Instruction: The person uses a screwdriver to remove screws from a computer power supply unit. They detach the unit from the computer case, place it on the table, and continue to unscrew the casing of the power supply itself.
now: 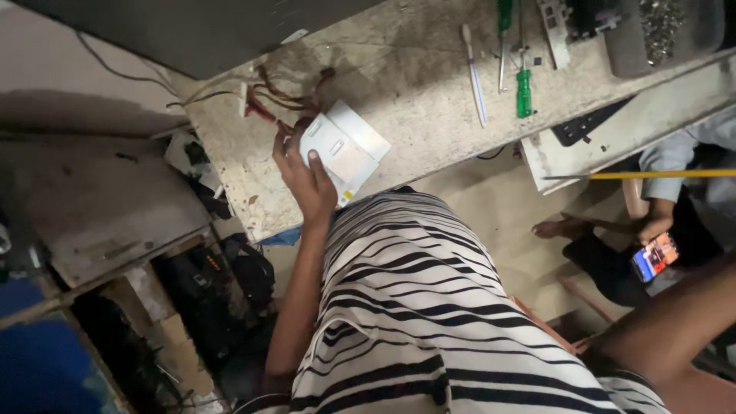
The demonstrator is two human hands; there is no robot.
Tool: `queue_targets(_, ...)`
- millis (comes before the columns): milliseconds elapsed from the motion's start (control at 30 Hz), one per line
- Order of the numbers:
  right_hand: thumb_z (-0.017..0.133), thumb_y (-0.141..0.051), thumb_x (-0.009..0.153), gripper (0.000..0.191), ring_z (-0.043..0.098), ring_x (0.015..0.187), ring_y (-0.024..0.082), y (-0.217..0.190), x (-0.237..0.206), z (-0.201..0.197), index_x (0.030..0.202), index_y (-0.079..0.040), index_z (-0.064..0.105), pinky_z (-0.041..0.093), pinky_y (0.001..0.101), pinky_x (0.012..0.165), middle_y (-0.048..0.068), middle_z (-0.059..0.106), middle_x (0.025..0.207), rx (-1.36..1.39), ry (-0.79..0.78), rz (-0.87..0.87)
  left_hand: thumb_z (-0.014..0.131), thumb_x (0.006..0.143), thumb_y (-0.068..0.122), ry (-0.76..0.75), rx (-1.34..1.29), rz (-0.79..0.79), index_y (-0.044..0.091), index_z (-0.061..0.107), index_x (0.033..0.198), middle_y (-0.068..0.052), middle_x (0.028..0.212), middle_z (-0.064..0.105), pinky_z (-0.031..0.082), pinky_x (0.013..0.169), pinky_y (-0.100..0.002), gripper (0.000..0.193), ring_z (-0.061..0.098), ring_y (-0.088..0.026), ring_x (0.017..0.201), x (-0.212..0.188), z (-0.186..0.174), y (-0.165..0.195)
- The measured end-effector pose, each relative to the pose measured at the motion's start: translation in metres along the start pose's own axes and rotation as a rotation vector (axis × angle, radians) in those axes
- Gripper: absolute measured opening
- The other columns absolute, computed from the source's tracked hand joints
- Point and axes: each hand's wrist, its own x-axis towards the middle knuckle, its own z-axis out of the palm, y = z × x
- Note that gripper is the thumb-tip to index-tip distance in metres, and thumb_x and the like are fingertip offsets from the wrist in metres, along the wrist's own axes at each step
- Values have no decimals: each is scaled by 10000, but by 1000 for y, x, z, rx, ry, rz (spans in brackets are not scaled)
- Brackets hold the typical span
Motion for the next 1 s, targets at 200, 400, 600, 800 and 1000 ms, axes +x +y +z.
queue_targets(200,436,-512,1048,412,349,573,131,-26,-31,105,953,-112,461,341,320,533,19,436,736,657,-134,-139,370,1164,250,26,-8,49,22,531,1453,-278,1501,454,381,1205,-521,402,457,-470,1437,4,2,5)
queue_targets(400,408,-610,998,491,225,405,95,-98,-90,266,828,-150,416,246,288,389,-6,353,578,1001,-474,-323,383,1149,193,61,-18,49,28,554,1430,-297,1480,457,411,1173,-506,368,504,-459,1391,6,1,10)
queue_targets(600,354,-494,1044,386,209,391,126,-149,-144,347,887,-143,394,247,339,382,-3,326,500,853,-858,-354,426,1107,139,105,26,28,29,579,1405,-300,1477,471,431,1147,-514,352,520,-468,1369,7,4,10)
queue_targets(800,356,-469,1065,381,224,393,142,-151,-151,359,893,-130,393,261,353,392,30,338,504,858,-862,-296,425,1108,143,118,26,64,30,574,1408,-300,1488,469,429,1150,-526,353,519,-476,1371,6,6,7)
queue_targets(1000,344,-462,1077,373,203,375,120,-150,-146,367,885,-145,378,225,334,358,9,308,490,822,-898,-374,433,1099,153,104,60,26,34,581,1401,-297,1466,481,438,1122,-533,357,530,-478,1346,6,6,7)
